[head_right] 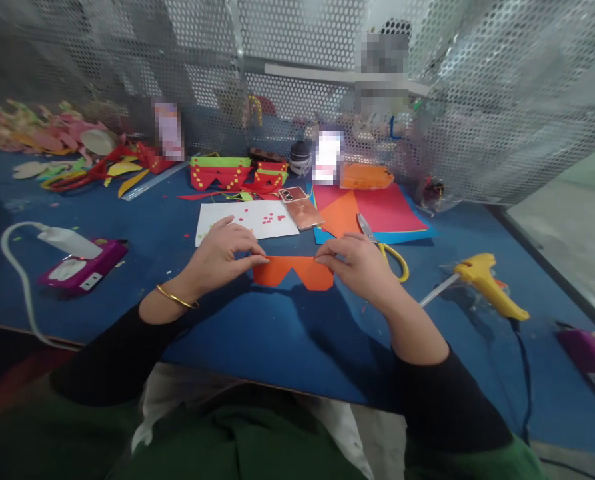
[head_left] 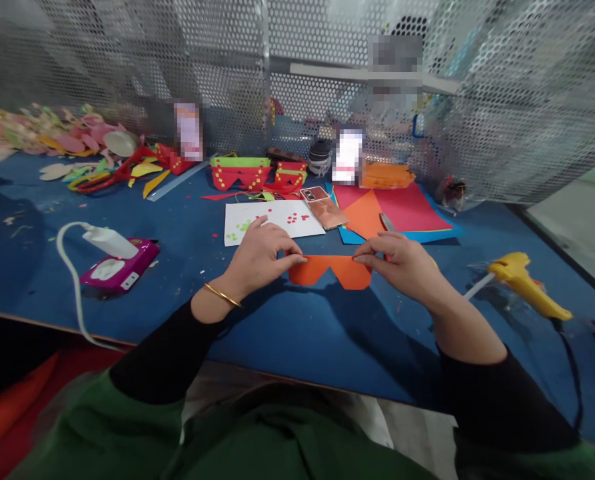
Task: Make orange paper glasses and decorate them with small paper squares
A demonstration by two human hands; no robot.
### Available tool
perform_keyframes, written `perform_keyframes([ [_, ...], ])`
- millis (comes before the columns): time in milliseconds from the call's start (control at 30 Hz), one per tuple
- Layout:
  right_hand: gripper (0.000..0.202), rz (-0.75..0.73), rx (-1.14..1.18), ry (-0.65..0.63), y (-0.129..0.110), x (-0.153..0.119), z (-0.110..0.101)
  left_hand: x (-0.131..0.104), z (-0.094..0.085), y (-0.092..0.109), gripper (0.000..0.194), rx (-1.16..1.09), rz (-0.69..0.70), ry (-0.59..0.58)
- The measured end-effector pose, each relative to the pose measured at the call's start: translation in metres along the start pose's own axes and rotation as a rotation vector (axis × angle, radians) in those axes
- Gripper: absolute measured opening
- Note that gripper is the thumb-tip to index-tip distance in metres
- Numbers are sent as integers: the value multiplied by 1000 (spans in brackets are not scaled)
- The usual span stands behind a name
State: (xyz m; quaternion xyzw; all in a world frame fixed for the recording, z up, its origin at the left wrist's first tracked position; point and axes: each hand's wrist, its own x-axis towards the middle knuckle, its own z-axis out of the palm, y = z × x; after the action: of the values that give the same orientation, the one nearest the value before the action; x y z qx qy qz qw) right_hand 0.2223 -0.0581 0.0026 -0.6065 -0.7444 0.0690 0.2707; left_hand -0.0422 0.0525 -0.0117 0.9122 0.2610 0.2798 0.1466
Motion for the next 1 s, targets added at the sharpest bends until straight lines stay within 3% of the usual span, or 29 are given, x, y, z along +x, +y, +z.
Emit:
perform_keyframes([
  [167, 18, 48, 36, -145, -3, -1, 5, 0, 3, 0, 14, 9, -117, -184],
  [233, 20, 98, 56, -139, -3, -2, 4, 0, 4, 1, 18, -6, -141, -223],
  [300, 22, 160, 43, -73, -1, -3, 0, 0, 4, 1, 26, -13, -152, -226],
  [467, 20, 298, -83, 47, 5, -4, -12, 1, 3, -1, 48, 26, -171, -94],
  [600, 14, 277, -147, -31, 1, -4, -10, 1, 2, 0, 44, 43, -160, -90],
  [767, 14, 227, -189, -115, -7, -3, -6, 2, 2, 3, 29, 36, -158, -165],
  [900, 19, 287, -321, 5, -13, -7, -26, 2, -3, 6, 52, -71, -254, -10],
  [1000, 23, 365, -424, 223, -15, -17, -47, 2, -9, 7, 61, -146, -347, 163],
])
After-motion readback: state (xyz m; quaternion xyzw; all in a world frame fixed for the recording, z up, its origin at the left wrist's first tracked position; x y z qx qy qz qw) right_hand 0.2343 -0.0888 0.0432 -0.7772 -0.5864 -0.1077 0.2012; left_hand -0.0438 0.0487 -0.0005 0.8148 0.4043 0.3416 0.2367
